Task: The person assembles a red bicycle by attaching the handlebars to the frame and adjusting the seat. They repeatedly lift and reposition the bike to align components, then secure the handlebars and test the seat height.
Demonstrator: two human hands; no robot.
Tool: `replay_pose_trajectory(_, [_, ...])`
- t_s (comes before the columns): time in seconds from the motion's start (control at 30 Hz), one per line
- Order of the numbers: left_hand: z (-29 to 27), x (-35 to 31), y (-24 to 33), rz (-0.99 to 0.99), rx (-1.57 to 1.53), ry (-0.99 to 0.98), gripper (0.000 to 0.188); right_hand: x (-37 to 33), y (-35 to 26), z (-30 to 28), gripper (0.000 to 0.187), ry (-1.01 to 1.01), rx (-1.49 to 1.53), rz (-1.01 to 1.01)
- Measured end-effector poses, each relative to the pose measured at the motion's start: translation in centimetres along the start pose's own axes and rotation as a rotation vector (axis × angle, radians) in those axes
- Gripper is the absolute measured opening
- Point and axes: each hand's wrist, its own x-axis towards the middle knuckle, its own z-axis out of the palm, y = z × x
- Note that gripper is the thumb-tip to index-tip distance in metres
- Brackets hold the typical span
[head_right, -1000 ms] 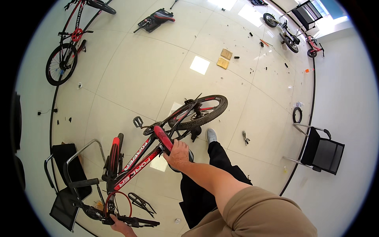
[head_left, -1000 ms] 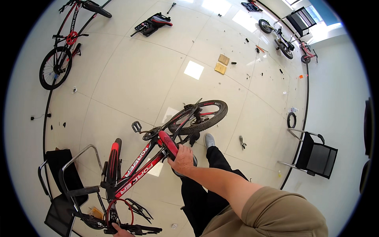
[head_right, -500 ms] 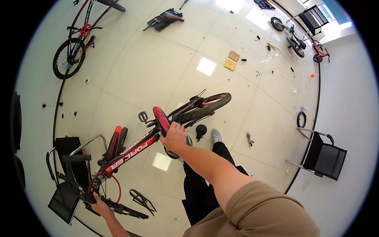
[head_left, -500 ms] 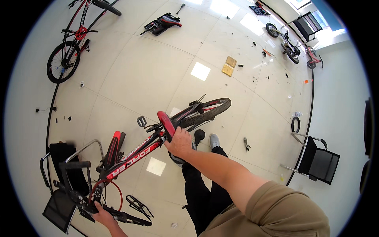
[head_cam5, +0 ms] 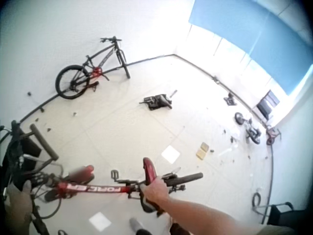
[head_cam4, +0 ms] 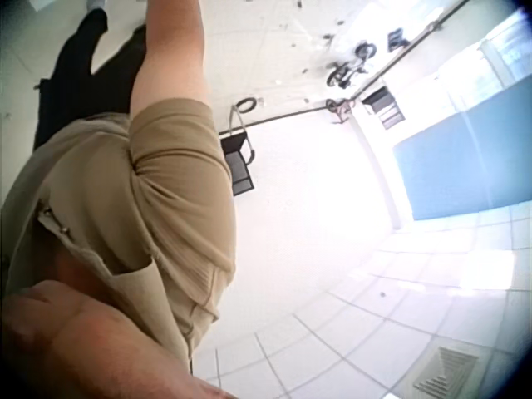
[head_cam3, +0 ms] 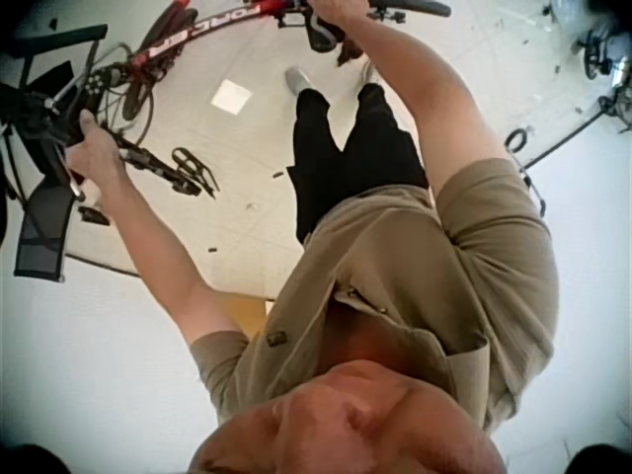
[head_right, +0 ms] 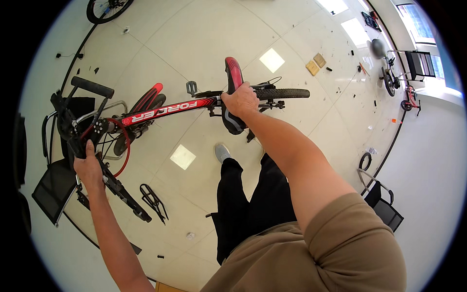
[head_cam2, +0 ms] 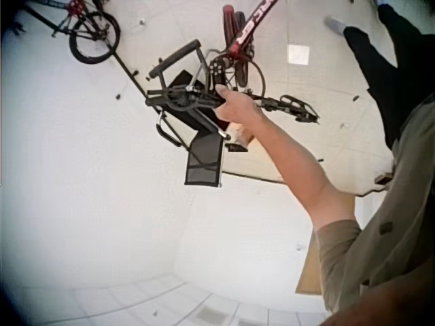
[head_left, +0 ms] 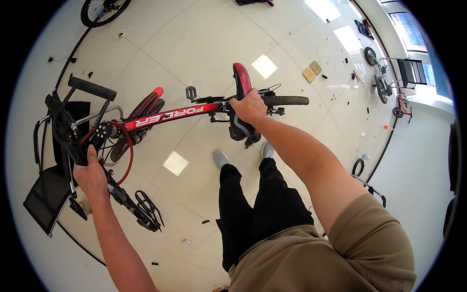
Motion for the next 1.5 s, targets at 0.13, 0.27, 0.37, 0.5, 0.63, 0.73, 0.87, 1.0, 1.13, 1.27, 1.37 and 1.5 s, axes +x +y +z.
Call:
replay_pose_trajectory(0.13, [0.6,-1.0,1.6,0.041,-0.011,0.015,0.041,0.7,-0.1,-1.8,0.076,-0.015,-0.026,0.007])
replay_pose_trajectory(0.27, [-0.4,-0.5,2.7,-0.003,0.058,0.032,0.043,0.8,-1.3,-1.7,0.077,-0.002,-0.011,-0.004])
replay_pose_trajectory(0.37, [-0.5,-0.4,2.3,0.001,0.022,0.011,0.044,0.6,-1.2,-1.5,0.078,-0.001,-0.011,0.006])
replay_pose_trajectory(0.5, [0.4,-1.1,2.1,0.004,0.036,-0.016,0.042,0.7,-0.1,-1.6,0.077,0.0,-0.017,0.028])
replay_pose_trajectory(0.63, [1.0,-0.8,2.0,0.031,-0.009,-0.028,0.042,0.9,0.0,-1.7,0.076,0.036,-0.021,0.03])
replay_pose_trajectory(0.73, [1.8,-0.4,2.1,0.063,0.004,-0.028,0.043,1.3,0.5,-2.0,0.075,0.057,-0.02,0.031])
replay_pose_trajectory(0.87, [3.0,-0.4,1.8,0.049,0.046,-0.037,0.049,2.1,1.4,-2.4,0.075,0.126,-0.03,0.016])
replay_pose_trajectory(1.0, [3.1,0.1,0.7,0.068,-0.002,-0.056,0.053,2.9,1.5,-1.8,0.072,0.133,-0.031,0.001])
replay_pose_trajectory(1.13, [1.8,0.7,-0.5,0.02,0.144,-0.029,0.054,2.8,1.1,-0.1,0.07,0.143,-0.004,-0.057])
replay_pose_trajectory(1.27, [2.1,1.2,-0.5,-0.037,0.248,0.021,0.062,1.5,1.1,0.0,0.069,0.108,0.03,-0.033])
replay_pose_trajectory(1.37, [2.1,1.8,-1.0,-0.093,0.257,0.028,0.062,1.8,1.2,0.1,0.066,0.112,0.08,-0.045])
replay_pose_trajectory(1.5, [3.3,-0.1,1.3,-0.136,0.145,0.062,0.063,1.9,2.4,-0.6,0.063,0.156,0.112,-0.068])
